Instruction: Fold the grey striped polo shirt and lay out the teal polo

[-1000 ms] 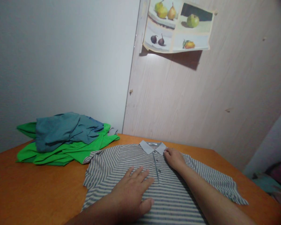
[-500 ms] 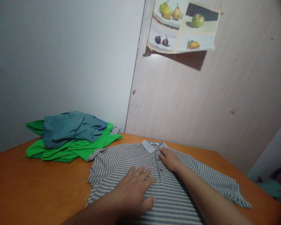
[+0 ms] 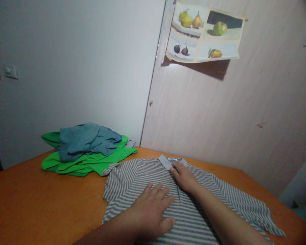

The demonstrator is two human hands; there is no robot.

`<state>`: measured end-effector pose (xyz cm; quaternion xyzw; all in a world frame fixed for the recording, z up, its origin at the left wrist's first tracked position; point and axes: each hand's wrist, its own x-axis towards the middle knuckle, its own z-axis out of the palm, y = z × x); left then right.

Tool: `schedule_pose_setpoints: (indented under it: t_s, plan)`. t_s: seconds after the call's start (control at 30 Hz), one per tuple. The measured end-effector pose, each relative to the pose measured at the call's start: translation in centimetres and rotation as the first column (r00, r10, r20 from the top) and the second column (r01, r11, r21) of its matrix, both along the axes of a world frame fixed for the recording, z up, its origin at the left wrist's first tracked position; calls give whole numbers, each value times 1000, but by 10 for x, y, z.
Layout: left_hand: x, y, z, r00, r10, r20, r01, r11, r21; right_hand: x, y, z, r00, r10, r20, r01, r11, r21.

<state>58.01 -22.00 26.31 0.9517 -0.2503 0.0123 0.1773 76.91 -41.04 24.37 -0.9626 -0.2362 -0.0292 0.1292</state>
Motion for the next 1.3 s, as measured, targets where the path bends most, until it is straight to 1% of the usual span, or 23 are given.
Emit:
schedule_pose_setpoints:
  t_s: [0.1,0.2,0.23,0.3,0.37,0.4,0.47,0.6,0.73,0.87,0.97,1.03,1.17,1.3]
  plan:
    - [-1,-1,0,1000,6,12,-6,1000,4,-7,4,2,1000,13,17,-13,1000,17]
    - [0,-3,-2,999,22,36,-21,1000,-14,-11,13,12,996,27,85,-32,998,61]
    - [1,-4,-2,997,56,55,-54,998,-25,-11,18,16,993,46,106,-54,996,71]
    - [2,-6,-2,978,184,102,-179,983,-49,-9,31,25,986,102,133,-112,991,76]
    - [4,-7,-2,935,334,123,-329,942,-60,-7,46,31,978,157,136,-167,984,62]
    - [5,-8,-2,915,387,114,-383,922,-55,-5,53,33,976,178,129,-186,981,48]
    - [7,-10,-2,896,438,74,-436,899,-36,-1,64,33,975,199,102,-201,979,12]
    - [7,-11,-1,893,449,41,-448,894,-32,12,76,27,983,176,49,-174,983,-53]
    - [5,-11,0,898,438,47,-436,899,-42,21,85,25,985,168,41,-165,984,-70]
    - [4,-12,-1,897,436,69,-432,899,-67,21,98,24,970,240,51,-237,970,-53]
    - [4,-12,-3,896,438,75,-433,898,-77,20,106,19,952,304,34,-303,952,-35]
    - [4,-13,-4,895,439,75,-433,898,-79,21,109,16,947,319,35,-319,948,-16]
    - [4,-12,-4,898,435,69,-430,899,-76,22,111,11,942,335,31,-336,941,30]
    - [3,-12,-2,897,437,69,-433,899,-67,18,102,14,945,325,38,-327,942,78]
